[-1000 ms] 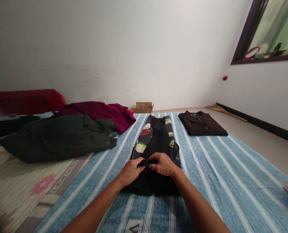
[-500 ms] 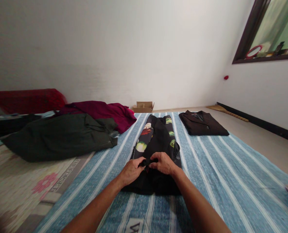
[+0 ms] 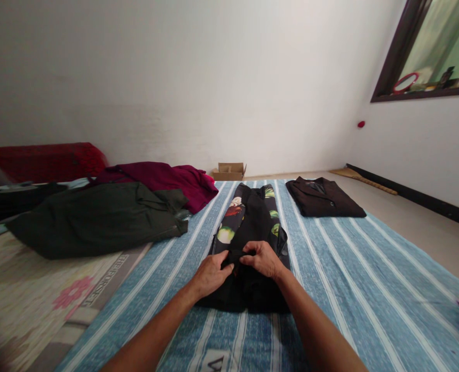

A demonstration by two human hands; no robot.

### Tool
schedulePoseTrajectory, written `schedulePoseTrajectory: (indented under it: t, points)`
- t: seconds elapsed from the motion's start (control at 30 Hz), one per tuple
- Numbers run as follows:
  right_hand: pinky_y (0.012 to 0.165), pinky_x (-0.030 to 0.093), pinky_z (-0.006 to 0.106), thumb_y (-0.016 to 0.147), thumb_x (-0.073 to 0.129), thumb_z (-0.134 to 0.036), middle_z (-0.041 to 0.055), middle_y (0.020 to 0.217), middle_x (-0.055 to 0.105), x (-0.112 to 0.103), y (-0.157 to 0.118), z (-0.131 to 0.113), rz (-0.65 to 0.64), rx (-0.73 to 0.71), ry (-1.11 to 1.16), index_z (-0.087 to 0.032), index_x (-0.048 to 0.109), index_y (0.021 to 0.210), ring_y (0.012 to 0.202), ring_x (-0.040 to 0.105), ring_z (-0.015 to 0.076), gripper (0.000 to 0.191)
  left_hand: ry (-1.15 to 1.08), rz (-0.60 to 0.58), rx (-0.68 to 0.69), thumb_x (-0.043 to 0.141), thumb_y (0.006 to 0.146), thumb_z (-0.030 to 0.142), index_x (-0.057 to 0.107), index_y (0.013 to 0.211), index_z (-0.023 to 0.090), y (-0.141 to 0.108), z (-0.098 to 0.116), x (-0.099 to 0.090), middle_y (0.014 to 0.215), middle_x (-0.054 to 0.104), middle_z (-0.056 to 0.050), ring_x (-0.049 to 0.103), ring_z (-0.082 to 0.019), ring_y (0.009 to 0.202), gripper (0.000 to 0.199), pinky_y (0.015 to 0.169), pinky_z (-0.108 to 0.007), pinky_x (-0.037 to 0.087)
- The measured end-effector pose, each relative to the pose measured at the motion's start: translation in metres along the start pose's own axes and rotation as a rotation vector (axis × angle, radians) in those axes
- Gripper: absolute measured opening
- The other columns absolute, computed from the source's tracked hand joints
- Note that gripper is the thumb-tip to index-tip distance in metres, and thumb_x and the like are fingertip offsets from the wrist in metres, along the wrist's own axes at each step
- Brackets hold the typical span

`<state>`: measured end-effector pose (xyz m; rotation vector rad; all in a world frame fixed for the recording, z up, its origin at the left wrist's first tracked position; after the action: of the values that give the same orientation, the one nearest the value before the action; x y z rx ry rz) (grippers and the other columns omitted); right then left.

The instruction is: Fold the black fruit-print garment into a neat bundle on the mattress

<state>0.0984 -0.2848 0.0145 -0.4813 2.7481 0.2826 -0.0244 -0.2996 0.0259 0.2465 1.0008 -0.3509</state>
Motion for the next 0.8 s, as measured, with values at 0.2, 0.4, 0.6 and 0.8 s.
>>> schedulePoseTrajectory:
  t: [0.2, 0.4, 0.6, 0.8]
  points:
    - [0.054, 0.034, 0.02, 0.067, 0.06, -0.023, -0.0056, 0.06, 0.047, -0.001, -0.001, -0.001, 0.016, -0.012, -0.052, -0.017, 0.051, 0.067, 0.057, 0.042, 0.0091, 0.01, -0.008, -0.006, 0.047, 0.05, 0.075, 0.014, 0.059, 0.082, 0.019, 0.0, -0.002, 0.002, 0.074, 0.065, 0.001, 0.062, -0.017, 0.075, 0.013, 0.063, -0.023, 0.039]
    - [0.052, 0.031, 0.02, 0.064, 0.063, -0.022, -0.007, 0.058, 0.043, 0.001, 0.0, -0.003, 0.048, -0.035, -0.169, -0.017, 0.05, 0.064, 0.056, 0.039, 0.0086, 0.014, -0.063, 0.002, 0.072, 0.042, 0.077, 0.006, 0.059, 0.085, 0.02, 0.005, -0.002, -0.001, 0.076, 0.065, 0.001, 0.061, -0.016, 0.078, 0.024, 0.067, -0.022, 0.042]
    - [0.071, 0.039, 0.025, 0.065, 0.057, -0.014, -0.0023, 0.07, 0.057, 0.006, -0.007, -0.013, 0.046, -0.115, -0.303, -0.018, 0.058, 0.073, 0.07, 0.051, 0.014, 0.009, 0.126, 0.056, 0.31, 0.037, 0.077, 0.0, 0.061, 0.096, 0.019, -0.001, 0.022, -0.006, 0.103, 0.065, -0.006, 0.058, -0.018, 0.101, 0.036, 0.09, -0.029, 0.044]
    - [0.104, 0.021, 0.045, 0.072, 0.048, -0.008, 0.0053, 0.105, 0.063, 0.021, -0.024, -0.024, -0.041, -0.287, -0.604, -0.023, 0.059, 0.107, 0.101, 0.056, 0.019, 0.039, 0.279, 0.04, 0.484, 0.036, 0.075, -0.001, 0.057, 0.11, 0.016, -0.023, 0.026, 0.002, 0.117, 0.06, -0.008, 0.052, -0.018, 0.114, 0.044, 0.1, -0.032, 0.041]
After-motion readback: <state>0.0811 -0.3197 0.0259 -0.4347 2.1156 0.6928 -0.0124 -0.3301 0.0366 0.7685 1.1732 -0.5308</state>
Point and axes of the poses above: each hand's wrist, its own y-axis towards the middle knuckle, its own x-axis out of the palm, z = x × y, the point moved 9 cm from there along y, towards the middle knuckle
